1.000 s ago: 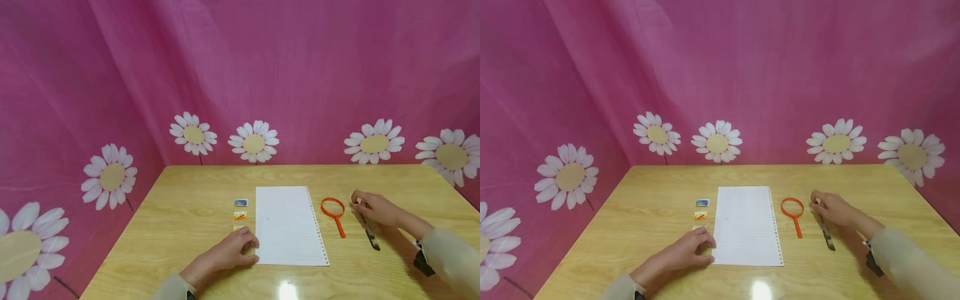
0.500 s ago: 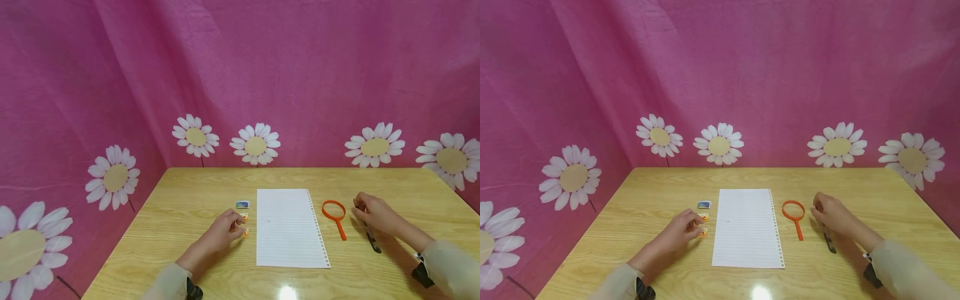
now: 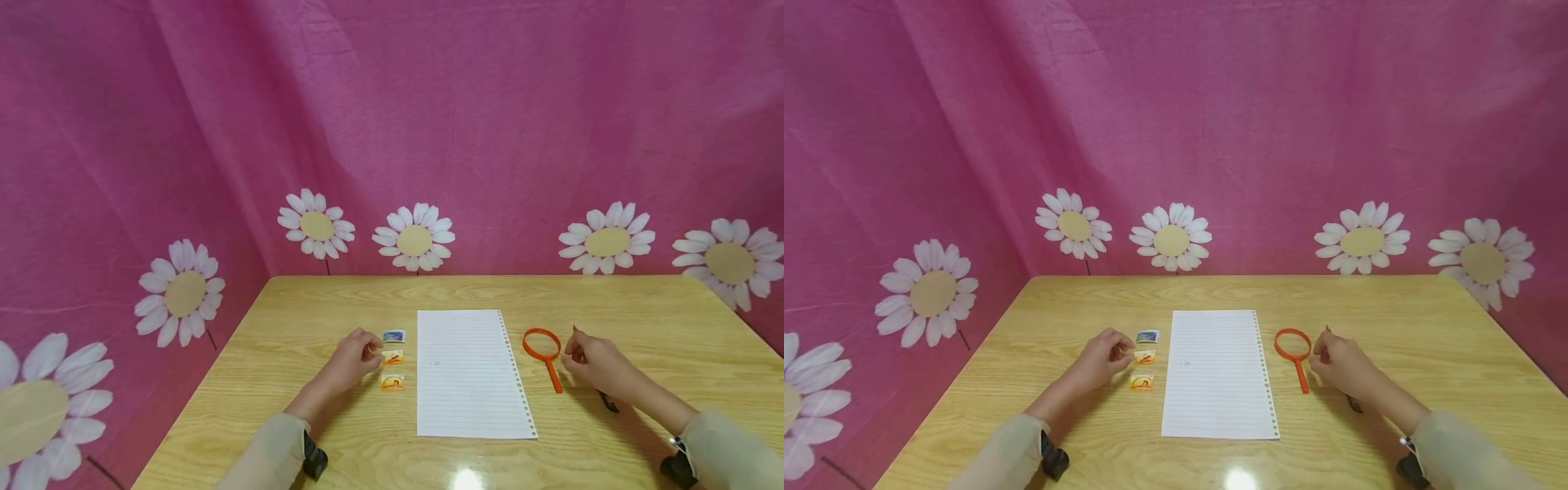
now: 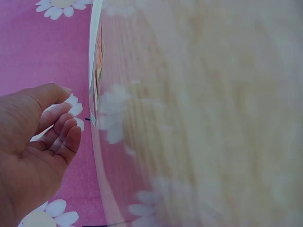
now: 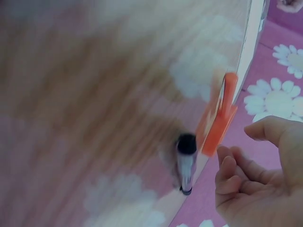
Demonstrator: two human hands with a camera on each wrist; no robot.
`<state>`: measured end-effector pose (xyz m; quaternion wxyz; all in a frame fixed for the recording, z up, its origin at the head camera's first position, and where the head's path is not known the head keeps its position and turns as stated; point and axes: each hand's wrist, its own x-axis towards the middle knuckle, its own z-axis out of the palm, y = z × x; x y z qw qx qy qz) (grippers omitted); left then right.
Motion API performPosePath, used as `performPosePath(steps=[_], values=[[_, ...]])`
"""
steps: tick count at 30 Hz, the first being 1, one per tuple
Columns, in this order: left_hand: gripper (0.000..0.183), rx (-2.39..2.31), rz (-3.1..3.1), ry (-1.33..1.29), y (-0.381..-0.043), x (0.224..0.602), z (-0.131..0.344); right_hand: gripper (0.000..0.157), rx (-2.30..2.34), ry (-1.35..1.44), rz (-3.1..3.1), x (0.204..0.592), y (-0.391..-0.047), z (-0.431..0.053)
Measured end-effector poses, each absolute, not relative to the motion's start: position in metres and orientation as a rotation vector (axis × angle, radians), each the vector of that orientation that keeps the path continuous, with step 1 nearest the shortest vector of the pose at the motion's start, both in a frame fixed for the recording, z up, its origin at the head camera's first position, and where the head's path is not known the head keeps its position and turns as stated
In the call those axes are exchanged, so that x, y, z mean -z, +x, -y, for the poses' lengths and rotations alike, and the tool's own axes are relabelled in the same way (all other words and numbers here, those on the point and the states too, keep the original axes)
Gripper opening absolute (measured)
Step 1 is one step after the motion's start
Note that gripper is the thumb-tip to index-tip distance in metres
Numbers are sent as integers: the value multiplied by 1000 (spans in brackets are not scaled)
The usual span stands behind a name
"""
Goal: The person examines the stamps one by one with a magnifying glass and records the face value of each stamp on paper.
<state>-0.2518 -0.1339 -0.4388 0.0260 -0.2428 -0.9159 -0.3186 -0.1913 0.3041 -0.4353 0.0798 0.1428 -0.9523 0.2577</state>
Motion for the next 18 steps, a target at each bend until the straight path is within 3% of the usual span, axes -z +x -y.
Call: performPosePath(steps=[18], values=[[12,959,2883,-829,-268,441,130,25,-801,414,2849,444,-174,-288]])
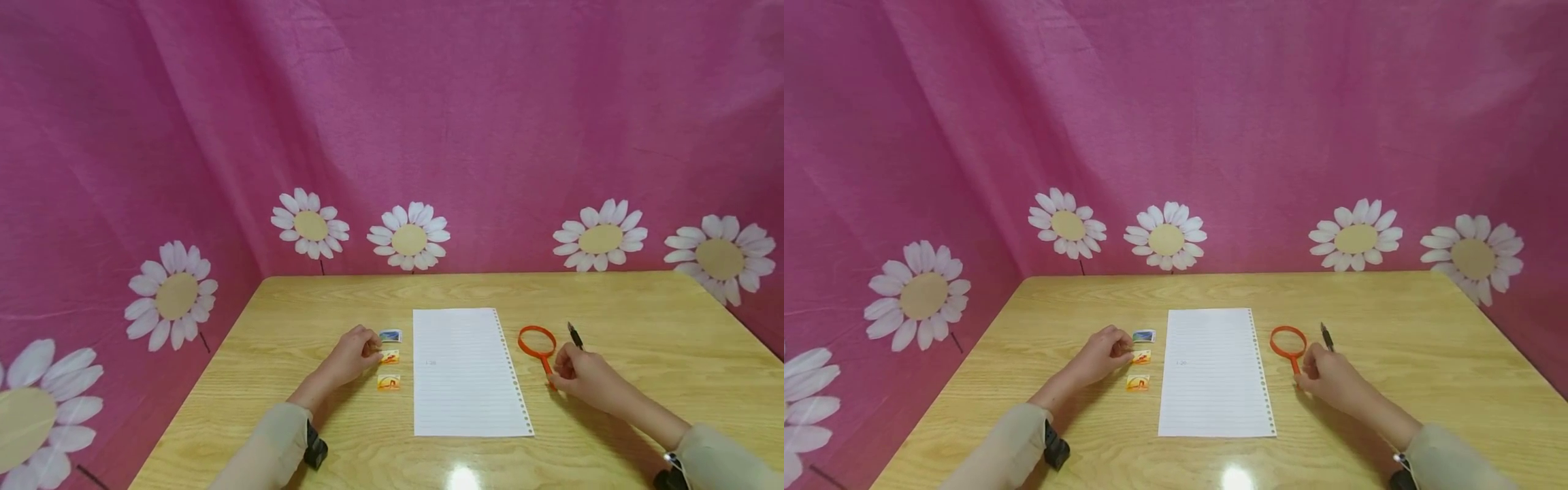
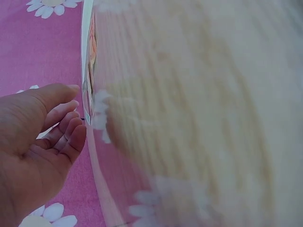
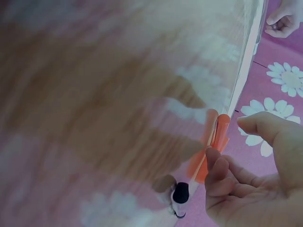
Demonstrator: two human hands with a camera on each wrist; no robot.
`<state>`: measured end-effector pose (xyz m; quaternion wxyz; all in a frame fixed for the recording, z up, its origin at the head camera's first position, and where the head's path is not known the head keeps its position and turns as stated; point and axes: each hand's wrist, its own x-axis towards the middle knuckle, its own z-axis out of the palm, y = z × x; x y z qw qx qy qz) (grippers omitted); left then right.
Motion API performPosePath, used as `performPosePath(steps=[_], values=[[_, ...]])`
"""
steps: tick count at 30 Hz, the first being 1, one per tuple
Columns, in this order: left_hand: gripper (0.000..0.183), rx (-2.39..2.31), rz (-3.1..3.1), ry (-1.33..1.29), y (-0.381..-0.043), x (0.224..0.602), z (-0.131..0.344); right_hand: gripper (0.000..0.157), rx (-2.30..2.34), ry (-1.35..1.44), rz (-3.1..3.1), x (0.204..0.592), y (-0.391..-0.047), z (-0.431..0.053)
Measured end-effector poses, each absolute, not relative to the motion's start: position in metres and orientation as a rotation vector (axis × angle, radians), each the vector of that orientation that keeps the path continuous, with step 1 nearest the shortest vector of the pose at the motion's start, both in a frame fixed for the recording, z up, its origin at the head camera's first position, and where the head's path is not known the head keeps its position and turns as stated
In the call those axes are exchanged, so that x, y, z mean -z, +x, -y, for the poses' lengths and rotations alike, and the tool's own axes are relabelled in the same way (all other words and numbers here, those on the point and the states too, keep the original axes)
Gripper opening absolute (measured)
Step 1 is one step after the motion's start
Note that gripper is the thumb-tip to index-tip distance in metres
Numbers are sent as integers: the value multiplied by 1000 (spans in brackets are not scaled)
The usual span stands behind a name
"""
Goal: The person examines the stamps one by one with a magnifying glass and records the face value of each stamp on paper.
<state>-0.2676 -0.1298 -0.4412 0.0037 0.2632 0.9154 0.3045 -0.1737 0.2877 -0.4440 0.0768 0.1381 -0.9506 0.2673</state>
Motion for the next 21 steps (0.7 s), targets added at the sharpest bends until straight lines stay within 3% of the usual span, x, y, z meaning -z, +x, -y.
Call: performPosePath(steps=[10,21], values=[[10,-888,-2868,809,-269,441,128,30,-780,464,2878,446,-175,-283],[7,-807,-2867,884,-269,442,126,25,-765,384,2911,449,-176,-277]])
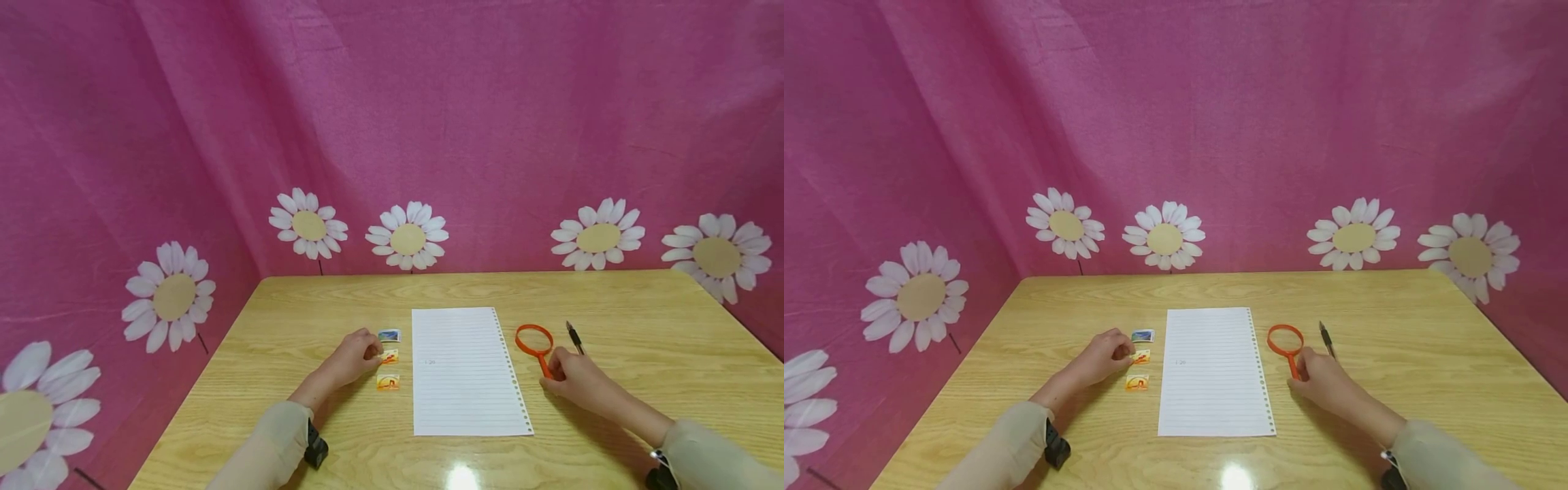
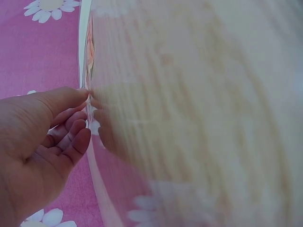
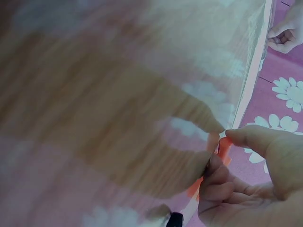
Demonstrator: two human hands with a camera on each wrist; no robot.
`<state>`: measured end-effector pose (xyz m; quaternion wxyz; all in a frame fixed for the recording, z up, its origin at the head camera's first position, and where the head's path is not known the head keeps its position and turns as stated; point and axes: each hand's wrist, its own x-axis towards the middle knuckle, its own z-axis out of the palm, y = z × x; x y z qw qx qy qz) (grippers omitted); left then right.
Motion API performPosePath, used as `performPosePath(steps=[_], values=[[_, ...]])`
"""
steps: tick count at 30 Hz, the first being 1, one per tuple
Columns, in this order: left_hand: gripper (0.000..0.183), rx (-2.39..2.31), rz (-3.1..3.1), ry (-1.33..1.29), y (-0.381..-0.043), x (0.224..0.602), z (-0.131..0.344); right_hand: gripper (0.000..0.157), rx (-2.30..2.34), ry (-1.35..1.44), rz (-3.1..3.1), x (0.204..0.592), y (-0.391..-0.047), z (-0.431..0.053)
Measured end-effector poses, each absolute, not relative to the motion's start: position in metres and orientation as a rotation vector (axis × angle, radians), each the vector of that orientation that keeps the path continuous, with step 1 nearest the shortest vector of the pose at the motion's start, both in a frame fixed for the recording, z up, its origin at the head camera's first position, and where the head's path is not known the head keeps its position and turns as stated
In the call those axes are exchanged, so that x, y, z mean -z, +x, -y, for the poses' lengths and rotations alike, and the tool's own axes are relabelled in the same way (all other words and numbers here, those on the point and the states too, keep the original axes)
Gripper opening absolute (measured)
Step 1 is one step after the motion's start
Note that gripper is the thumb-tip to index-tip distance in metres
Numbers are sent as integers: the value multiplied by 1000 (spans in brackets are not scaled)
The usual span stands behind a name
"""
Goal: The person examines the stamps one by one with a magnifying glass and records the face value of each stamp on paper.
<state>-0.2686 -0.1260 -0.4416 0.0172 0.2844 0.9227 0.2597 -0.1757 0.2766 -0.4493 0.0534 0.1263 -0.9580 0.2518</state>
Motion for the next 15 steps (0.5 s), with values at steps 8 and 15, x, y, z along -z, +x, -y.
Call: performPosePath(steps=[8,15], values=[[6,-790,-2882,906,-269,442,128,19,-742,172,2968,444,-179,-269],[6,-768,-2876,925,-268,441,127,17,-736,37,3026,441,-181,-268]])
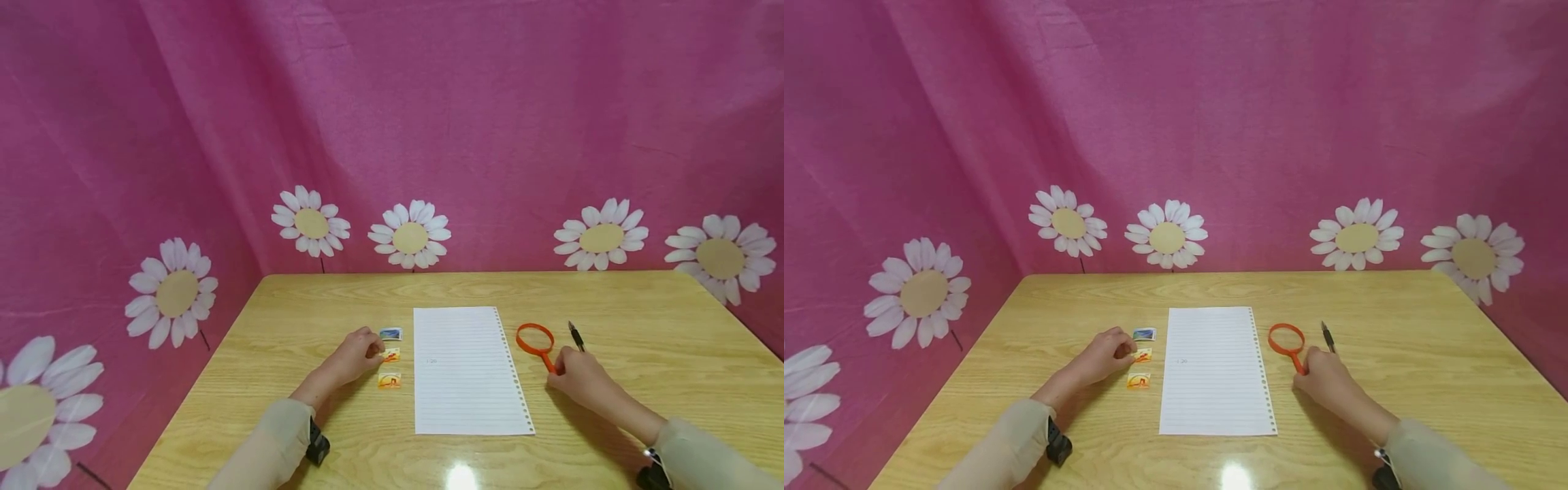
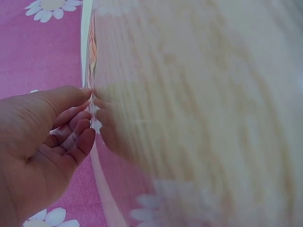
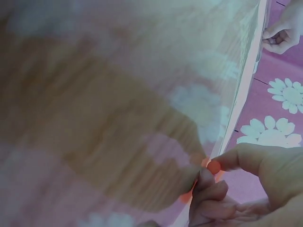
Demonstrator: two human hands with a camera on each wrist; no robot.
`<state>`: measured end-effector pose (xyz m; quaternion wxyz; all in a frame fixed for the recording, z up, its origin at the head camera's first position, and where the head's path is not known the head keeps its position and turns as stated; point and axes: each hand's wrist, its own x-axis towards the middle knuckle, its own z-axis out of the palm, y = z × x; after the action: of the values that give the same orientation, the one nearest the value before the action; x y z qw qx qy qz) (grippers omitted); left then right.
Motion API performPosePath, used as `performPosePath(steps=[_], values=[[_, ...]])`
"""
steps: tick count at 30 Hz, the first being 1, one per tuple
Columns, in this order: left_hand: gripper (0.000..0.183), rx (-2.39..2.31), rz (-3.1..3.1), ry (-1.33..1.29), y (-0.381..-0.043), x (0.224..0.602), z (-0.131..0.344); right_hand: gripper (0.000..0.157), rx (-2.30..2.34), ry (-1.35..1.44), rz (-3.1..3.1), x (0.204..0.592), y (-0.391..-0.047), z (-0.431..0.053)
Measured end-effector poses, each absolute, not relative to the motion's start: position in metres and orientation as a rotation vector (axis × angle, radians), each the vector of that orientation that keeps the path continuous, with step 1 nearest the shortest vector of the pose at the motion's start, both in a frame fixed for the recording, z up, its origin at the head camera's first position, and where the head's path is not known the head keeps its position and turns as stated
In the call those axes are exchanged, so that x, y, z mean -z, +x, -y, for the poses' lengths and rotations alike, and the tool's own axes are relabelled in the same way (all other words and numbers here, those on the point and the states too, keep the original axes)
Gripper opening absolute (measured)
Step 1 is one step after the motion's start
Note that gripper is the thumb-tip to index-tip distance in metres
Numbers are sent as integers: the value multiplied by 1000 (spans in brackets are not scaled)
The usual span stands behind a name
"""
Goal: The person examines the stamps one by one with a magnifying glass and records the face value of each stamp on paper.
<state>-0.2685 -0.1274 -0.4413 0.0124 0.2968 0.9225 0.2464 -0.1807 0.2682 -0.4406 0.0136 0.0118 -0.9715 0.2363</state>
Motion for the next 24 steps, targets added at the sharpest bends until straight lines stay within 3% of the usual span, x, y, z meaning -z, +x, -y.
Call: performPosePath(steps=[15,24], values=[[7,-803,-2863,918,-269,440,127,8,-798,125,2917,440,-170,-283],[7,-804,-2863,912,-270,442,128,13,-746,255,2767,445,-167,-291]])
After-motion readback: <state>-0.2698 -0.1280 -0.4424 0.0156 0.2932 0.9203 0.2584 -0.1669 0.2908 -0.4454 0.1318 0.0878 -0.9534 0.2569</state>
